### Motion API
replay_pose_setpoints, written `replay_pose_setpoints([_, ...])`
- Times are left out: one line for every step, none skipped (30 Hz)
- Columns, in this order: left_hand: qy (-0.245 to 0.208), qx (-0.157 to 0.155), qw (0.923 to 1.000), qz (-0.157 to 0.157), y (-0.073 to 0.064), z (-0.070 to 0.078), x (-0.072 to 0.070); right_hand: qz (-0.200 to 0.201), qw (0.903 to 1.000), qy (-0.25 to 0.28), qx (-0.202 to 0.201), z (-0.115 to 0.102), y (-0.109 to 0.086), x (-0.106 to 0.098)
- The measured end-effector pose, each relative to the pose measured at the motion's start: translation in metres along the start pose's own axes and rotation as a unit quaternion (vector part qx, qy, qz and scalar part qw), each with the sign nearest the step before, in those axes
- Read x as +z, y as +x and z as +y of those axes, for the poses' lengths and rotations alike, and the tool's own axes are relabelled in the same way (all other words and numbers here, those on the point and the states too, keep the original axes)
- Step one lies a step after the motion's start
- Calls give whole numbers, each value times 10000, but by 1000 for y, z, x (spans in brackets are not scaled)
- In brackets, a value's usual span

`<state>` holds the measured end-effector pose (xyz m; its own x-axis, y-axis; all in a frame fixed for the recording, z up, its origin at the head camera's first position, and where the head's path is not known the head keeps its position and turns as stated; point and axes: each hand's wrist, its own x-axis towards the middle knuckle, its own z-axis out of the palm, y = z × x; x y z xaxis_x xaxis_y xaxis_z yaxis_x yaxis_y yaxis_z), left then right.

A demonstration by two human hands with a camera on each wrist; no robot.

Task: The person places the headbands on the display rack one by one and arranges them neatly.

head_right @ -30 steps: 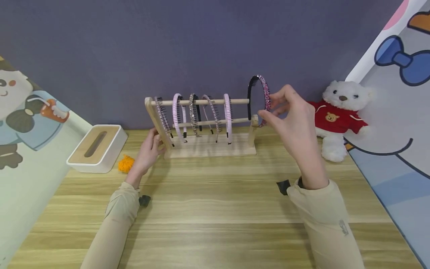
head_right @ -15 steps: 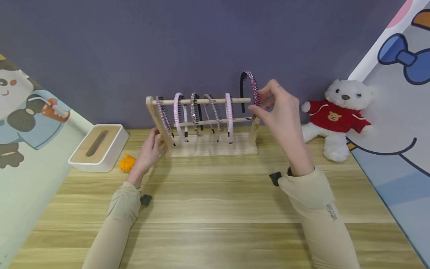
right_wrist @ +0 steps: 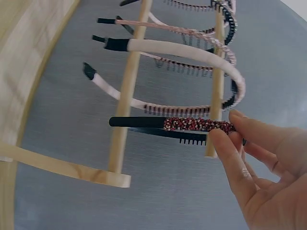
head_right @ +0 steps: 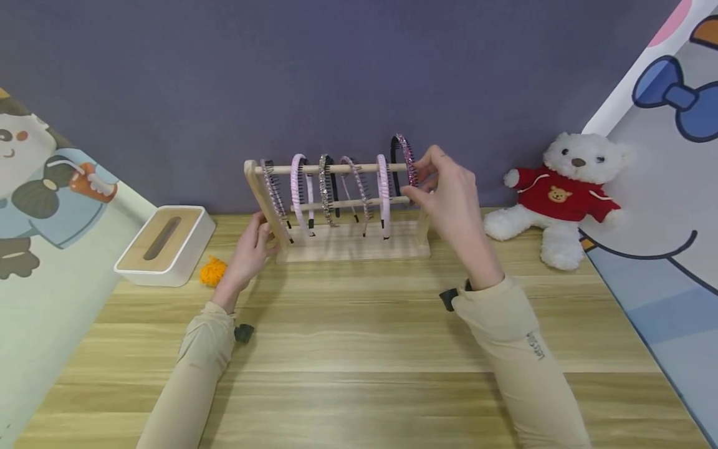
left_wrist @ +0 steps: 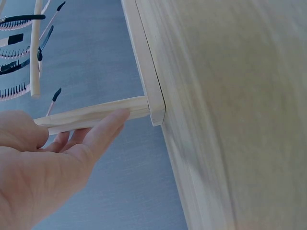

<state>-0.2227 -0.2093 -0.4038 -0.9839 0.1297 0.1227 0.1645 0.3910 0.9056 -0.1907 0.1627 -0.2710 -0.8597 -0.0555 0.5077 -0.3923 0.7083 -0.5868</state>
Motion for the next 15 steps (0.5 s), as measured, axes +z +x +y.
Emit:
replay_pose_setpoints([-11, -2, 10000, -5, 0, 1, 0, -11, 10000, 10, 8, 1, 0, 1])
replay_pose_setpoints([-20, 4, 10000, -11, 0, 1, 0, -29, 10000, 19, 16, 3, -1, 2])
replay_pose_setpoints([-38, 7, 10000, -11, 0, 2, 0, -51, 10000, 27, 27, 4, -1, 3])
replay_pose_setpoints([-49, 14, 10000, -11, 0, 2, 0, -65, 10000, 34, 37, 5, -2, 4])
replay_pose_setpoints([-59, 21, 10000, -13, 0, 2, 0, -81, 10000, 39, 40, 6, -2, 6])
replay_pose_setpoints([-82, 14, 10000, -15, 0, 2, 0, -96, 9999, 52, 42, 7, -2, 7])
replay_pose_setpoints([-91, 2, 10000, -9, -1, 2, 0, -112, 9999, 56, 36, 7, -2, 9])
replay_pose_setpoints([-92, -5, 10000, 4, -1, 2, 0, -138, 9999, 51, 36, 8, -2, 10])
replay_pose_setpoints([-95, -10, 10000, 5, -1, 2, 0, -157, 9999, 47, 26, 8, -3, 12])
replay_pose_setpoints([-87, -12, 10000, 6, -1, 2, 0, -171, 9998, 45, 15, 9, -3, 14])
replay_pose_setpoints([-88, -16, 10000, 5, -1, 2, 0, -186, 9998, 42, 17, 9, -3, 15])
replay_pose_setpoints([-80, -28, 10000, 13, -1, 2, 0, -196, 9998, 24, 13, 9, -3, 16])
replay_pose_setpoints([-73, -36, 10000, 18, -1, 2, 0, -200, 9998, 1, 2, 9, -3, 17])
replay_pose_setpoints([-77, -31, 10000, 14, -1, 2, 0, -193, 9998, -12, -2, 9, -4, 18])
replay_pose_setpoints([-86, -29, 10000, 8, -1, 2, 0, -182, 9998, -23, -10, 9, -4, 19])
